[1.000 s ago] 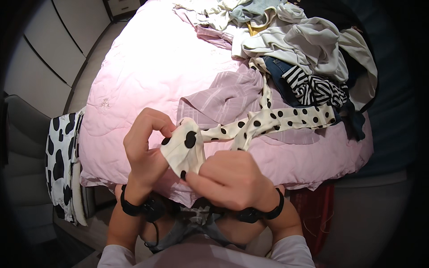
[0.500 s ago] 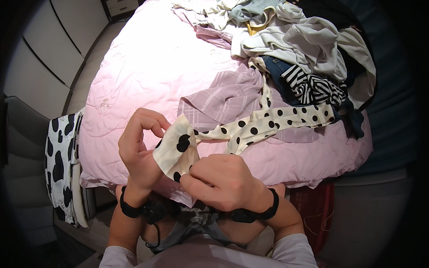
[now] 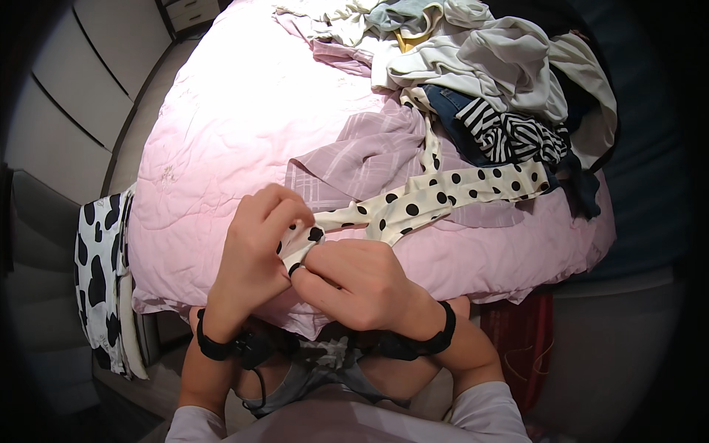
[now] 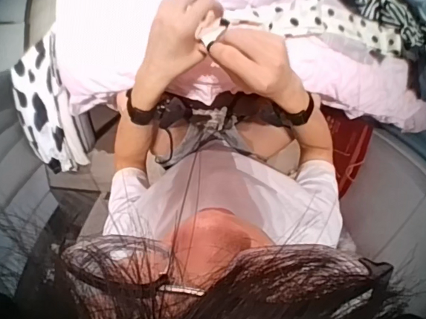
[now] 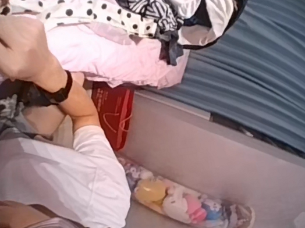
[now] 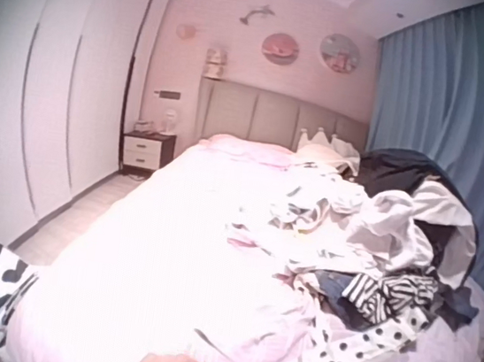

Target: The person folds several items of clothing on a bed by hand, including a white blouse, patterned pants, a polka-dot belt, and a striped shirt, placing each folded item onto a chair beside the bed.

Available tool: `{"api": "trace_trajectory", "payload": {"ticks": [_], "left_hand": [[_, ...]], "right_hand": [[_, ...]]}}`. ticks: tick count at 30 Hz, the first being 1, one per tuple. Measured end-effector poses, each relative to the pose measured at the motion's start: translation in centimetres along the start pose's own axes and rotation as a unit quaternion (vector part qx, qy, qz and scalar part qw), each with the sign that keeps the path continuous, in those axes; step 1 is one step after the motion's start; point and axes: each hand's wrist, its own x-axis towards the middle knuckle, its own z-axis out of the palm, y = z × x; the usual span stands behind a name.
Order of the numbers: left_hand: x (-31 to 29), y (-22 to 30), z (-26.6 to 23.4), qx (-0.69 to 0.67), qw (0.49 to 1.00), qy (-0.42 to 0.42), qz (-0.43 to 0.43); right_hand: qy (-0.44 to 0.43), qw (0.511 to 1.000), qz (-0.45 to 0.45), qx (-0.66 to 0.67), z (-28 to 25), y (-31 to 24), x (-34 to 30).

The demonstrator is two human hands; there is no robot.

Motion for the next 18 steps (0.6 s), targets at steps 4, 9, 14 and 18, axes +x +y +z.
{"api": "trace_trajectory", "payload": {"ticks": [4,9,14,18], "left_hand": [[-0.5,-0.2,-0.8,0.041,0.996,-0.076,-0.005],[0.3,0.3,-1.9,0.028,0.993,0.114,0.001],[-0.8,0.9,-4.2,0.125,0.960,0.251,-0.005],[-2.3,0.2,-4.9,0.131,0.936,0.258,-0.201]], "right_hand": [[0.001,1.000,-0.002,0.024,0.2,-0.4,0.5],[-0.013,0.998,0.045,0.030,0.9,-0.2,-0.4],[0.010,0.996,0.091,0.022,1.9,-0.2,-0.8],[0.003,0.990,0.137,-0.011,2.2,0.0,-1.1]]}}
